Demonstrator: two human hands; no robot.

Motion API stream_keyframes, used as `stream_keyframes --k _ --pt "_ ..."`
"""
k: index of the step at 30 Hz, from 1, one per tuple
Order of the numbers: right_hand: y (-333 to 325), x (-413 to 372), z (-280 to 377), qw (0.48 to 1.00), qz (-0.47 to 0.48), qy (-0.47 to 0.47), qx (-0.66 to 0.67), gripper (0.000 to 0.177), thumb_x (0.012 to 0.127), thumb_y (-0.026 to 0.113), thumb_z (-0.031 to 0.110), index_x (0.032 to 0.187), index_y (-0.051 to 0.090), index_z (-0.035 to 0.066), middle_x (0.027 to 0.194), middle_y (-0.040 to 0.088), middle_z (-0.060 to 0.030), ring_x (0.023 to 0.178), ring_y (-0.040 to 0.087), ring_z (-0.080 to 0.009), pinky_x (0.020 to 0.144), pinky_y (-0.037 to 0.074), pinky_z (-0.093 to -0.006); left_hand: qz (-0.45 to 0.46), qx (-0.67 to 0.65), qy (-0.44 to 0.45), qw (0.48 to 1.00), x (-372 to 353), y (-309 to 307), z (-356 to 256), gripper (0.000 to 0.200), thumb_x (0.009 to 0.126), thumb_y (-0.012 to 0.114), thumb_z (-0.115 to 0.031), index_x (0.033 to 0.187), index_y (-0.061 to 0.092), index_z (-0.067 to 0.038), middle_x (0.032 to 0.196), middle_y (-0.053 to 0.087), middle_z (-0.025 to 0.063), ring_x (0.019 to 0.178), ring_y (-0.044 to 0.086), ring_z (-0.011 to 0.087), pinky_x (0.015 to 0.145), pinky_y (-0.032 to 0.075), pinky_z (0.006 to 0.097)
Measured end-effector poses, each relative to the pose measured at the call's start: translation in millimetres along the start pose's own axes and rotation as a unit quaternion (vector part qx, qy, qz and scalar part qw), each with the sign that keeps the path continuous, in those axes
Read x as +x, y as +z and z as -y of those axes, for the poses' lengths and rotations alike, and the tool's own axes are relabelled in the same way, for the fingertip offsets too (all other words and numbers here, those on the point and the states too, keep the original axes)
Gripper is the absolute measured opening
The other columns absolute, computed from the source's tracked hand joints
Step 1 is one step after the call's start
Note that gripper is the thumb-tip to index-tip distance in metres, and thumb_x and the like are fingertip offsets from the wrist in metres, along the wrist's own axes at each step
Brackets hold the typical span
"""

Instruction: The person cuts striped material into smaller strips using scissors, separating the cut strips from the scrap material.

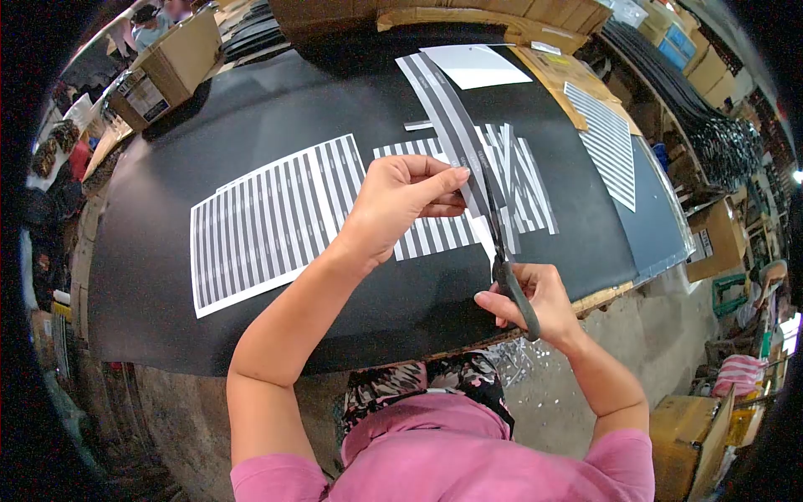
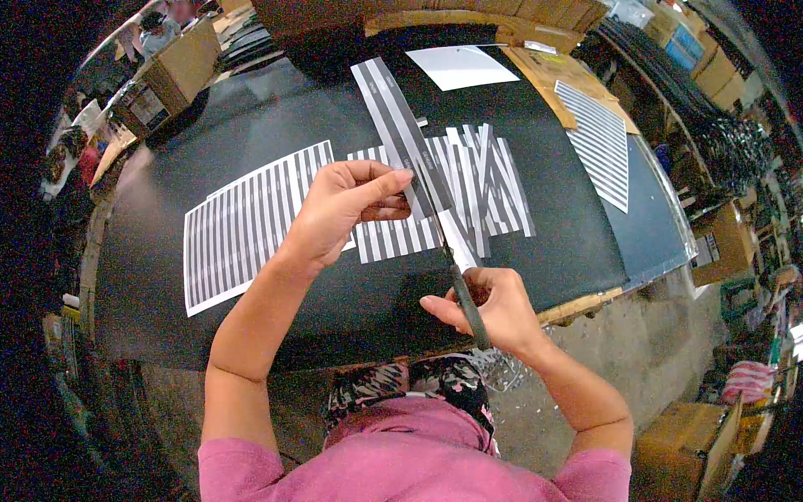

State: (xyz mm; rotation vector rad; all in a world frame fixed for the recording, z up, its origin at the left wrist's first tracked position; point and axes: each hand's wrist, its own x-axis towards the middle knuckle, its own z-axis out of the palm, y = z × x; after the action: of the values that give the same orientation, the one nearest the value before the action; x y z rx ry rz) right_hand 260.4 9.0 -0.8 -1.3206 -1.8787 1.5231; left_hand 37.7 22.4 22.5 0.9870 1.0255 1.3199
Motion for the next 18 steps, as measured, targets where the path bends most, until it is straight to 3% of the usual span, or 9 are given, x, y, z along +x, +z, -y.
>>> stream_keyframes --k 18 --pt "0.7 0.9 2.2 1.000 -0.005 0.009 0.002 0.038 0.069 0.077 0.034 0.065 0.063 -0.001 0.052 0.056 -0.0018 0.048 0.050 -0.0057 0.044 0.038 -0.0210 0.000 0.003 0.015 1.000 -1.9 1.9 0.1 0.018 0.086 0.062 -0.016 0.088 0.064 0.002 0.083 0.066 0.0091 0.072 0.065 0.0130 0.068 0.055 0.0244"
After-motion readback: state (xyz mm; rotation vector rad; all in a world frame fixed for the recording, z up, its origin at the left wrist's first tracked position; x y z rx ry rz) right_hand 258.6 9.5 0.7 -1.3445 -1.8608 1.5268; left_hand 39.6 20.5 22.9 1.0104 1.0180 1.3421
